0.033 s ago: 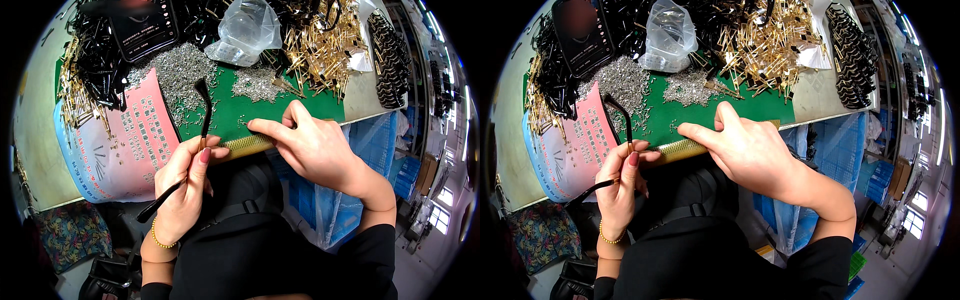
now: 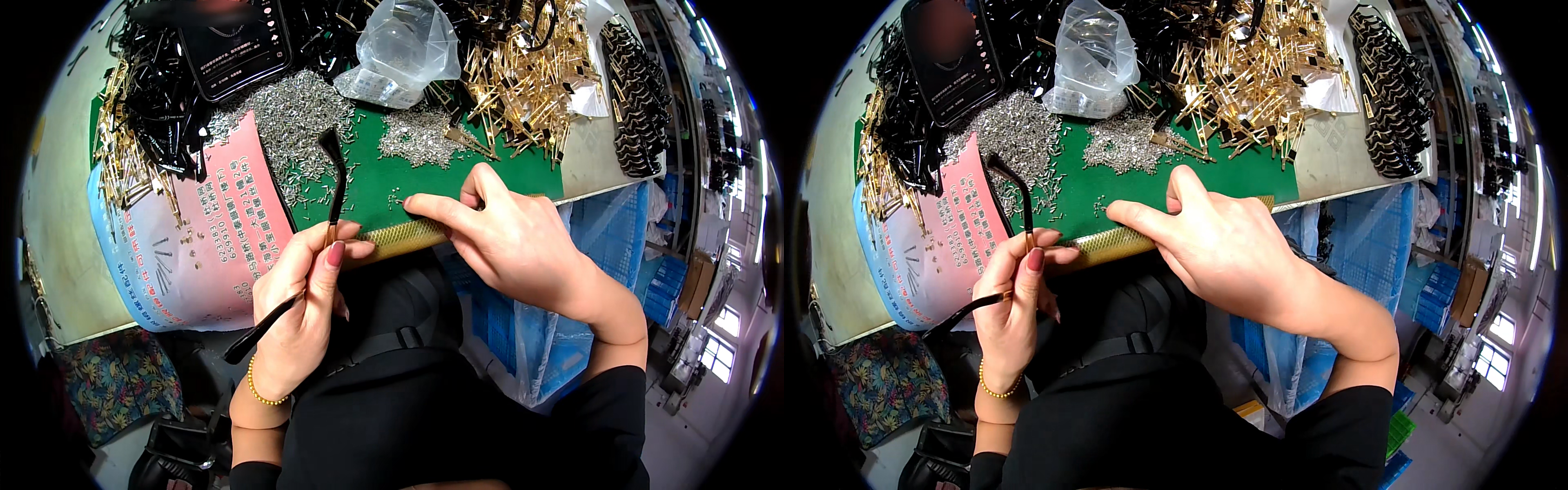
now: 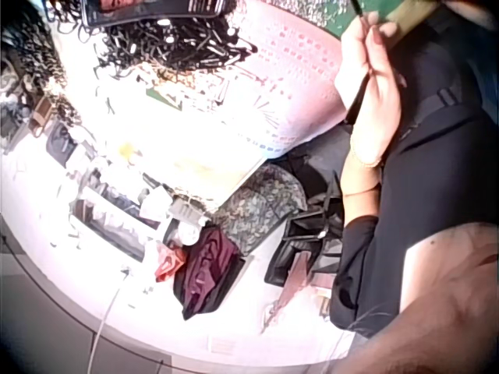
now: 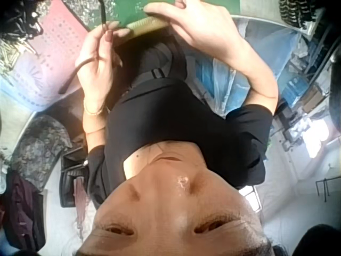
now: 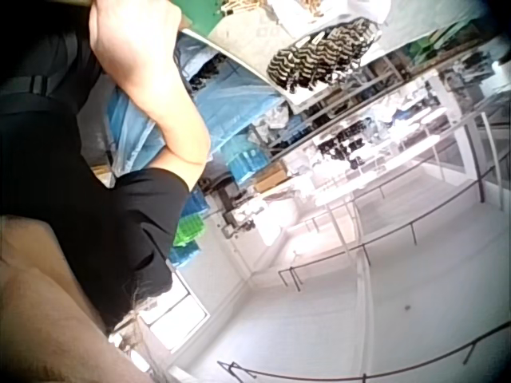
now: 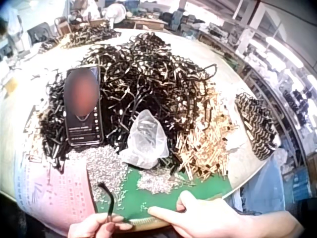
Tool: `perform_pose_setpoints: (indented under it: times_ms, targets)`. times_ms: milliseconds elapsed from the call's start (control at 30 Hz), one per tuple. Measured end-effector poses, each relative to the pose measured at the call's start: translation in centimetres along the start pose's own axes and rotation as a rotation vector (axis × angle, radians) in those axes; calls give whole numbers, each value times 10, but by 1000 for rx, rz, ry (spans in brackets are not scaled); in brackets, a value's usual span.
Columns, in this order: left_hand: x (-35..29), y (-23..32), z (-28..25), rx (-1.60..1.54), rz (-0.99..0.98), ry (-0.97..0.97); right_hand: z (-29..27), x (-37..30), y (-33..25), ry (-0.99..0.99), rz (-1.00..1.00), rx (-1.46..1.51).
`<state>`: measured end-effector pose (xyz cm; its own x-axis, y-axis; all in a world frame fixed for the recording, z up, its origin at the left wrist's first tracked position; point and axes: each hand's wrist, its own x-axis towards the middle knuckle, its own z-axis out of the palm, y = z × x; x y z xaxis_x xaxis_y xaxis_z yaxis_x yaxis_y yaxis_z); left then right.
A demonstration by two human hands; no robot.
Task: The person assembles eyeglasses by inserting small metal screws into the temples and tightening them with a wooden tool. They repeatedly pick up screws, align the temple arms, and secure the joints, then place the completed glasses on the table.
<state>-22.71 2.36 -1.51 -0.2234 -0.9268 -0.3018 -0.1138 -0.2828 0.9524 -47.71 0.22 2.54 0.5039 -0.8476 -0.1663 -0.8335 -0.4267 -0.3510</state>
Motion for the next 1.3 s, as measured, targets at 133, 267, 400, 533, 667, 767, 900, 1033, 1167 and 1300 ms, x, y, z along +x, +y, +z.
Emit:
perform_pose_setpoints:
  times_ms: [133,267,400,533,667,767,900,1033,1167,1300]
  targets:
    - [0,1,-1,-10,-17,-3,-1,0,1,-18,-4,3]
    - [0,1,-1,-10,-17,-8,1,-1,1,-19,-1,11]
    - [0,1,-1,-29,-36,-5,-1,3,-2,-78,23,-16]
    - [1,5,0,-51,-51,-15,-10,8,-8,-206,69,-44]
    - [2,1,0,-58,-34,-8,-9,13,-14,-250,84,511]
    - [1,0,0,-33,-11,7,-33,32,-27,-643,422,1224]
    - [1,-1,3,31,53,21,-39,36,-32,-646,490,1291]
    - [2,-10,8,185,198,69,-37,38,-32,-643,488,1268]
    - [2,-22,10,605,481,148,-33,32,-29,-618,463,1298]
    - [7,-31,9,683,664,173,-35,27,-29,-594,534,1416]
